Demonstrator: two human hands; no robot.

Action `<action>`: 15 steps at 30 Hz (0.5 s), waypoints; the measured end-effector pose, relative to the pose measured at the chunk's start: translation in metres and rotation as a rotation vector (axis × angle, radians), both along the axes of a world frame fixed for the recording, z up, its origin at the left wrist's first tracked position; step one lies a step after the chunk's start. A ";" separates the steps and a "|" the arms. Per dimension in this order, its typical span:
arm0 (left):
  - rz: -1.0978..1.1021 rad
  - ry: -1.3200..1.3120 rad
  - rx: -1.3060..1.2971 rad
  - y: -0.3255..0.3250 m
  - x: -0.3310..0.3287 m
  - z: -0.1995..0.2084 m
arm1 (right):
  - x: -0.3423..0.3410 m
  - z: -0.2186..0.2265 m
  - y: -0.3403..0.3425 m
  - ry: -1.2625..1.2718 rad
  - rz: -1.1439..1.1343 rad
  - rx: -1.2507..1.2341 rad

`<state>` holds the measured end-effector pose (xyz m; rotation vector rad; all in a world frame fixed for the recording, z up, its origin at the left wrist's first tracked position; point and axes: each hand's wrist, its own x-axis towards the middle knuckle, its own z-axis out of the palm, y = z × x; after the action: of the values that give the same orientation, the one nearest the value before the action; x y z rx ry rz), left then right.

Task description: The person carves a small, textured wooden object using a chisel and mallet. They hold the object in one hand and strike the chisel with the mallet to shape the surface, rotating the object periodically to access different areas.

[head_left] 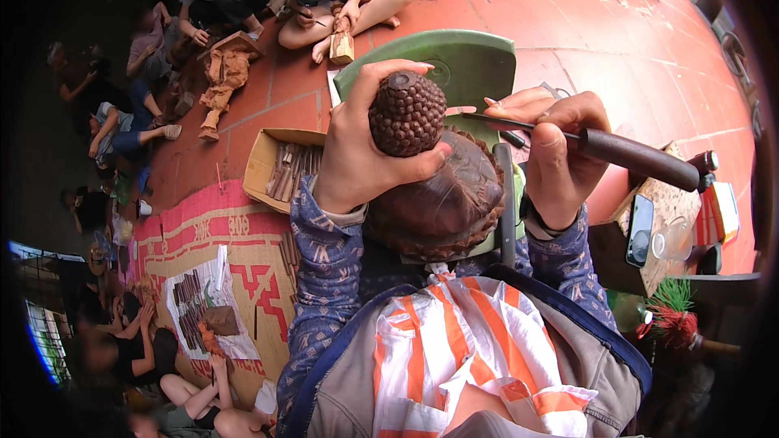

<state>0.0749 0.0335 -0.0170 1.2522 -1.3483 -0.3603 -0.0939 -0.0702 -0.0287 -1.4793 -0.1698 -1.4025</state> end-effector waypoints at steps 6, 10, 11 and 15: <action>0.233 -0.392 -0.537 0.014 -0.001 -0.002 | -0.010 -0.006 0.016 0.018 -0.103 -0.147; 0.354 -0.674 -0.404 0.047 -0.027 0.004 | -0.008 -0.003 0.028 0.028 0.005 -0.166; 0.351 -0.718 -0.370 0.050 -0.030 0.004 | -0.007 -0.002 0.031 0.044 0.015 -0.159; 0.416 -0.714 -0.399 0.048 -0.035 -0.003 | -0.016 0.000 0.036 0.131 0.066 -0.051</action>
<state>0.0401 0.0811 -0.0196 1.3226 -1.5848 0.6806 -0.1100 -0.0339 -0.0287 -1.5889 -0.1717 -1.2525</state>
